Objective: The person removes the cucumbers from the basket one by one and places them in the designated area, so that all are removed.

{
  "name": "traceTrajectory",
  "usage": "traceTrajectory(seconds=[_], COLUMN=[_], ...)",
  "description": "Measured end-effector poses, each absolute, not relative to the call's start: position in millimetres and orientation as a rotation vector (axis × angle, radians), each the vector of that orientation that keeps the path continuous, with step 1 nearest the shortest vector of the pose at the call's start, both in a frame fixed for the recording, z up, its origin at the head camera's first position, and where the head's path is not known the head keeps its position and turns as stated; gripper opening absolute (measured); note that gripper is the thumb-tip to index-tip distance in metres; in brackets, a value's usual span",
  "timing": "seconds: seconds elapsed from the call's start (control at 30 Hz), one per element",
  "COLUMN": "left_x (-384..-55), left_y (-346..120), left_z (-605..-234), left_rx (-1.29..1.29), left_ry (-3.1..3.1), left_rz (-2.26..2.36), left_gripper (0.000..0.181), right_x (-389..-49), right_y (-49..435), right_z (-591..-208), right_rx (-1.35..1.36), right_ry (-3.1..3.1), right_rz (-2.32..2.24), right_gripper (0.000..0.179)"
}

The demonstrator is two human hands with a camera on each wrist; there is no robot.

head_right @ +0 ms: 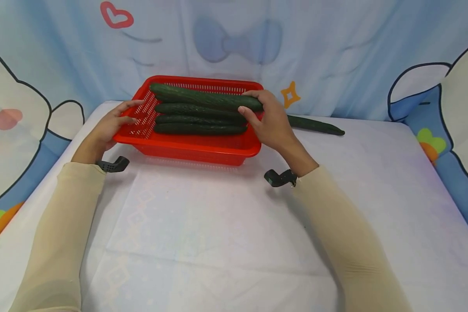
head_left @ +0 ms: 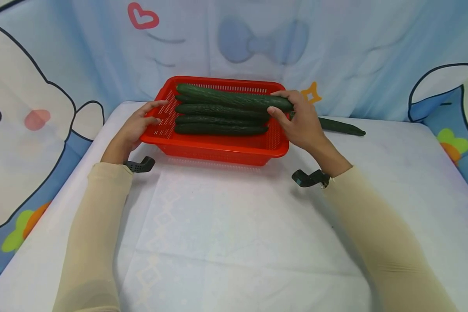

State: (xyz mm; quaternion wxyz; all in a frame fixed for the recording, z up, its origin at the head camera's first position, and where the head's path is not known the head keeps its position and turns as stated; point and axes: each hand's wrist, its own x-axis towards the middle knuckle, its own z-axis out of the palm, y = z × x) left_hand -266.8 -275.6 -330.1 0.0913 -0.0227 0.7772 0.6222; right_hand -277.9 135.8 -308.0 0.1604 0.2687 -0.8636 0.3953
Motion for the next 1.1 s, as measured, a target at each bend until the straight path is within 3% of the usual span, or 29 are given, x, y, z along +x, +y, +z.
traceTrajectory(seconds=[0.43, 1.1], left_x=[-267, -267], left_y=[-273, -275], left_z=[-328, -331], left_rx=[-0.076, -0.095], left_ry=[2.302, 2.312], left_rz=[1.848, 1.841], left_gripper=[0.053, 0.052], right_x=[-233, -234], right_y=[200, 276], right_z=[-303, -293], right_rx=[0.617, 0.488], right_ry=[-2.440, -2.450], right_rz=[1.031, 0.955], right_gripper=[0.044, 0.041])
